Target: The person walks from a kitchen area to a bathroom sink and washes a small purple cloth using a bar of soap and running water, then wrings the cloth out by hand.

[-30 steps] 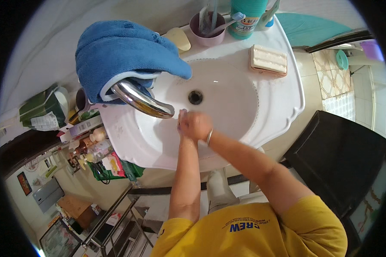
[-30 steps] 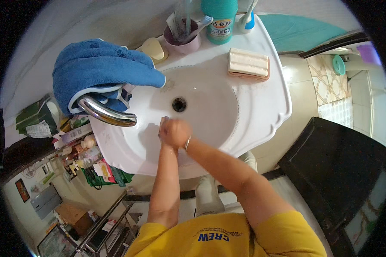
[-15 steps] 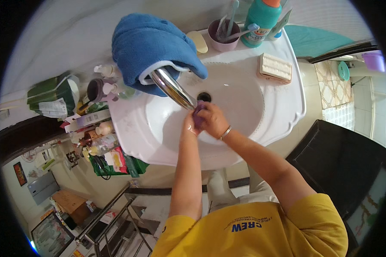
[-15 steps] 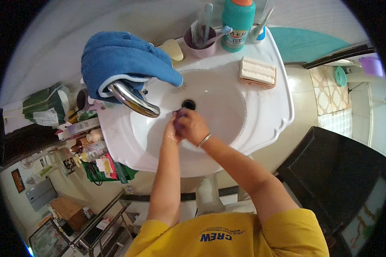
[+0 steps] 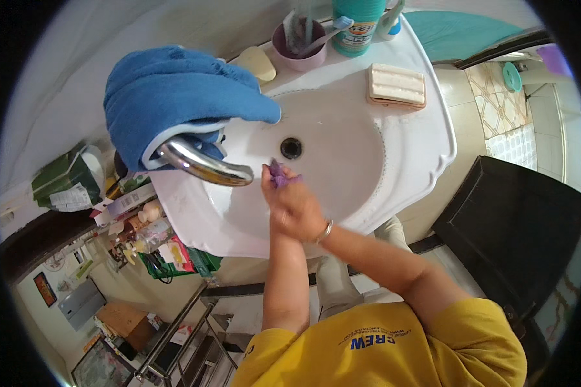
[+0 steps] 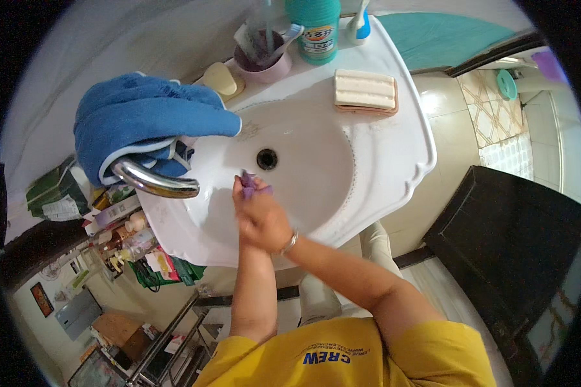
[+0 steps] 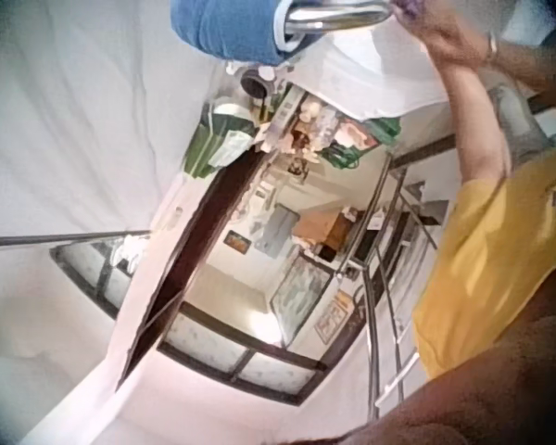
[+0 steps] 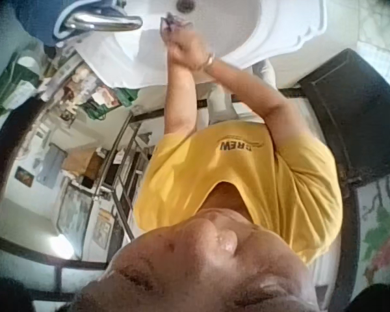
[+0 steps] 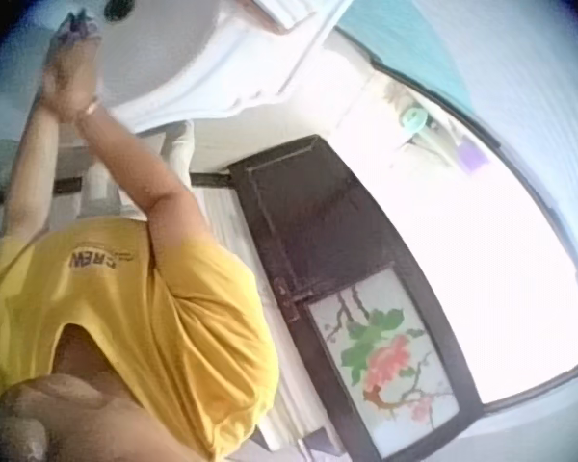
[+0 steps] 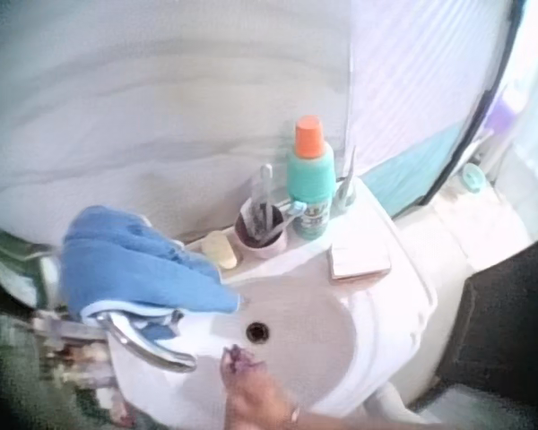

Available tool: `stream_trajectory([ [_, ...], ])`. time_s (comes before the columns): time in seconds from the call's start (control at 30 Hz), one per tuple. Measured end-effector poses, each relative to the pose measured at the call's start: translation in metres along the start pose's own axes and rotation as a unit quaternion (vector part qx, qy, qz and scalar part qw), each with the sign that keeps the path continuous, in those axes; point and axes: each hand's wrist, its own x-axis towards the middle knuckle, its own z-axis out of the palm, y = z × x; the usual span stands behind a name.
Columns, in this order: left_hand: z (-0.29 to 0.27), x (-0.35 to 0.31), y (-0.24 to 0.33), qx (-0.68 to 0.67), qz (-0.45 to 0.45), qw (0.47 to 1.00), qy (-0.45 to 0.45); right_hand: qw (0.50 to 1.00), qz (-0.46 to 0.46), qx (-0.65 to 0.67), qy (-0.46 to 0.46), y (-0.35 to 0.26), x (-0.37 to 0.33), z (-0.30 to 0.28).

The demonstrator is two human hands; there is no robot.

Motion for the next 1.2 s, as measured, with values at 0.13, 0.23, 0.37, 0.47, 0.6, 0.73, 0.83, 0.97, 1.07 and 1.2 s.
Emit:
stream_trajectory([
  [0.13,0.003,0.005,-0.020,-0.065,0.039,0.995,0.069,0.980,0.145,-0.124,-0.063,0.029,0.015,0.017],
  [0.23,0.068,-0.014,-0.046,0.087,0.116,0.988,0.052,0.959,0.239,-0.144,-0.045,0.047,0.046,0.013],
  [0.37,-0.051,-0.018,-0.001,0.098,0.040,0.989,-0.103,0.977,0.119,-0.141,-0.109,0.018,-0.001,0.017],
  [0.47,-0.022,-0.014,-0.020,0.106,0.103,0.989,0.017,0.953,0.206,-0.160,-0.152,0.031,0.010,0.015],
  [0.6,0.043,-0.021,-0.032,0.133,0.029,0.965,0.224,0.954,0.183,-0.212,-0.104,0.053,0.027,0.007],
  [0.73,0.035,-0.022,-0.020,0.167,0.029,0.942,0.288,0.937,0.228,-0.173,-0.201,0.050,0.025,-0.017],
  [0.83,0.029,-0.008,-0.008,0.216,0.130,0.947,0.199,0.921,0.350,-0.120,-0.122,0.062,0.066,-0.040],
  [0.97,0.065,-0.012,-0.012,0.308,0.174,0.920,0.171,0.947,0.308,0.086,0.003,0.073,0.156,-0.039],
  [1.07,0.083,-0.014,-0.017,0.332,0.226,0.897,0.182,0.958,0.272,0.037,-0.087,0.074,0.190,-0.026],
  [1.2,0.100,-0.018,-0.016,0.326,0.277,0.897,0.111,0.947,0.287,0.058,-0.128,0.077,0.197,-0.018],
])
